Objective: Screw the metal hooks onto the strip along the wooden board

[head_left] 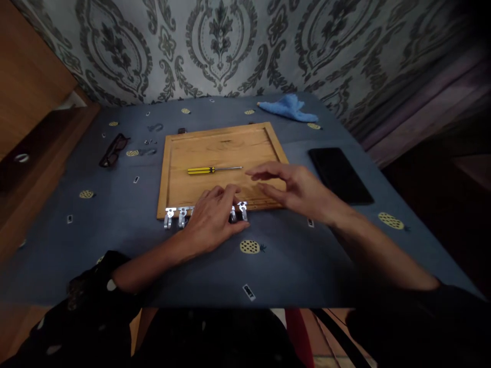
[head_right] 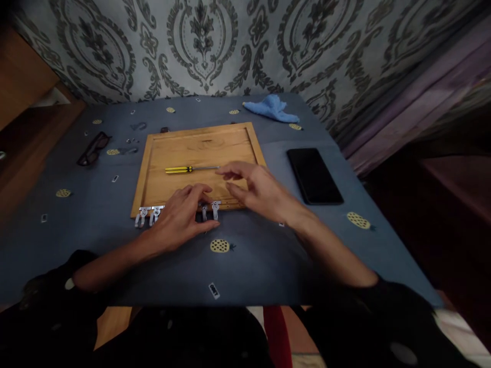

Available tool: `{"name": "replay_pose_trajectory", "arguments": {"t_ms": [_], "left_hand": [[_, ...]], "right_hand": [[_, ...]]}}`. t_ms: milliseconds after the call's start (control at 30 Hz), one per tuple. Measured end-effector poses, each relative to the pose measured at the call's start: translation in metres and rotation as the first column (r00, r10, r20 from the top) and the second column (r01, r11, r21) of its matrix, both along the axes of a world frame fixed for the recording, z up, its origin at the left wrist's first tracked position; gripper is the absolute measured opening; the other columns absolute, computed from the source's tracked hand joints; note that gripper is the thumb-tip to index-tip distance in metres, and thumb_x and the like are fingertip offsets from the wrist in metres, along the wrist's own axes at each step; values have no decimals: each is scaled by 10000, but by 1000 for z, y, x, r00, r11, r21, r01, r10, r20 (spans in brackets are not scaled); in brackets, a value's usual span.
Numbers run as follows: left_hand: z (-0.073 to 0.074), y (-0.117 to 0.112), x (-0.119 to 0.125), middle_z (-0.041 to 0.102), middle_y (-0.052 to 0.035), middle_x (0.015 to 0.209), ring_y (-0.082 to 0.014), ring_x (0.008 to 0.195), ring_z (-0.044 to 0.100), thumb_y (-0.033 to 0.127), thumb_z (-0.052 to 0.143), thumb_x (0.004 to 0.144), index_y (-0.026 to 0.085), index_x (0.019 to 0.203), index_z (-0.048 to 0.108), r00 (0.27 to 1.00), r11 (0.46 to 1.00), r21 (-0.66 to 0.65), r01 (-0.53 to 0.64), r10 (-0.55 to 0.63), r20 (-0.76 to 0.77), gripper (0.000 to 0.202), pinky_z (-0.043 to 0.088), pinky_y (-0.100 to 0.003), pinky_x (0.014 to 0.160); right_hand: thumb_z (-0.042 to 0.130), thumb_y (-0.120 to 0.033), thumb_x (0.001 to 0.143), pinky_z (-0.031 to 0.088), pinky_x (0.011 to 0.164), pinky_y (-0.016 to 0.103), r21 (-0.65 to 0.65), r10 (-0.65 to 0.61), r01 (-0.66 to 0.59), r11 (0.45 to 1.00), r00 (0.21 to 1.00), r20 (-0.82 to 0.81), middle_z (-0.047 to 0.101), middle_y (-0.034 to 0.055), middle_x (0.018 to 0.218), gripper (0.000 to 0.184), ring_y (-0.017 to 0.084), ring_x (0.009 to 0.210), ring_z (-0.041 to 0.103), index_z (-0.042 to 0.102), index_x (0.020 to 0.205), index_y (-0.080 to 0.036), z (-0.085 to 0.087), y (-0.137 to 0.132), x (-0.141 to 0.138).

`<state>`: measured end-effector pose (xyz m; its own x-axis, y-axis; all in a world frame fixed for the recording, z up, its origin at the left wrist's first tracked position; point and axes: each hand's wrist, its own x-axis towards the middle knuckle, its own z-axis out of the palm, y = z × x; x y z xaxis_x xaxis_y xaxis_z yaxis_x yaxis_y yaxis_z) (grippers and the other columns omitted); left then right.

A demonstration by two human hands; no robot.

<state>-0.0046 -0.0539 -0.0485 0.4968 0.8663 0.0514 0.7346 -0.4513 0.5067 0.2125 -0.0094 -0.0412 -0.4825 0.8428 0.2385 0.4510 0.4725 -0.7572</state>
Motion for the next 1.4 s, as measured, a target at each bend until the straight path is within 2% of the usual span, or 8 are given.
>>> {"name": "replay_pose_trajectory", "arguments": {"t_ms": [133, 233, 567, 667, 767, 933, 1133, 1400], "left_hand": [[1, 1, 0, 702, -71, 1120, -301, 1086, 612, 357, 808, 790, 194, 1092, 481, 1000, 1000, -2, -11, 11, -10, 474, 481, -469, 928], [1, 1, 0, 694, -79, 1108, -304, 1088, 615, 334, 804, 790, 194, 1042, 474, 1000, 1000, -2, -9, 9, 0, 438, 487, -472, 930], [-2, 2, -1, 688, -85, 1115, -309, 1096, 605, 334, 773, 804, 197, 1066, 470, 1000, 1000, 26, 5, -5, 16, 423, 489, -483, 936], [-2, 1, 0, 701, -68, 1110, -295, 1113, 604, 318, 784, 794, 202, 1092, 479, 1000, 1000, 19, -6, 5, 30, 441, 475, -469, 949], [-2, 1, 0, 708, -60, 1120, -293, 1121, 599, 325, 799, 787, 201, 1122, 482, 999, 1000, 11, 2, -3, 40, 478, 468, -463, 955], [0, 1, 0, 707, -54, 1093, -290, 1103, 609, 328, 811, 780, 196, 1158, 482, 1000, 1000, 0, -22, 22, 19, 518, 470, -457, 944], [-4, 1, -1, 702, -51, 1089, -278, 1081, 611, 339, 807, 781, 207, 1145, 481, 999, 999, 28, -17, 15, 44, 506, 476, -449, 923], [-4, 0, -2, 705, -50, 1099, -273, 1062, 617, 330, 808, 774, 217, 1124, 475, 999, 999, 27, -23, 22, 47, 496, 483, -444, 916]], "right_hand": [[574, -177, 857, 554, 861, 385, 106, 13, -37, 994, 975, 221, 752, 92, 1078, 347, 222, 924, 699, 688, 1185, -171, 13, 48, -43], [588, -151, 835, 507, 878, 375, 182, 27, -144, 973, 849, 528, 735, 134, 1129, 452, 260, 1038, 668, 634, 1281, -99, 8, 72, -81], [552, -93, 830, 473, 798, 382, 177, 25, -184, 967, 758, 652, 740, 164, 1062, 234, 294, 971, 669, 715, 993, -128, 10, 75, -106], [529, -136, 885, 501, 849, 420, 245, -83, -72, 967, 818, 569, 709, 147, 1124, 252, 285, 1001, 656, 652, 1105, -150, 20, 69, -84], [626, -219, 879, 541, 728, 369, 232, -292, 280, 931, 956, 19, 671, 32, 909, 175, 199, 771, 632, 581, 1047, -241, 27, 50, -52], [708, -350, 842, 516, 558, 303, 113, -333, 446, 888, 792, -512, 574, -13, 831, 266, 151, 664, 564, 454, 898, -294, 14, 10, -17], [652, -447, 879, 570, 562, 333, 47, -435, 566, 823, 682, -588, 542, -14, 865, 271, 174, 704, 619, 428, 943, -310, -19, -13, -20], [730, -489, 855, 650, 666, 400, 31, -426, 520, 854, 731, -533, 609, 2, 916, 348, 193, 736, 663, 434, 926, -320, -11, -29, -30]]}}
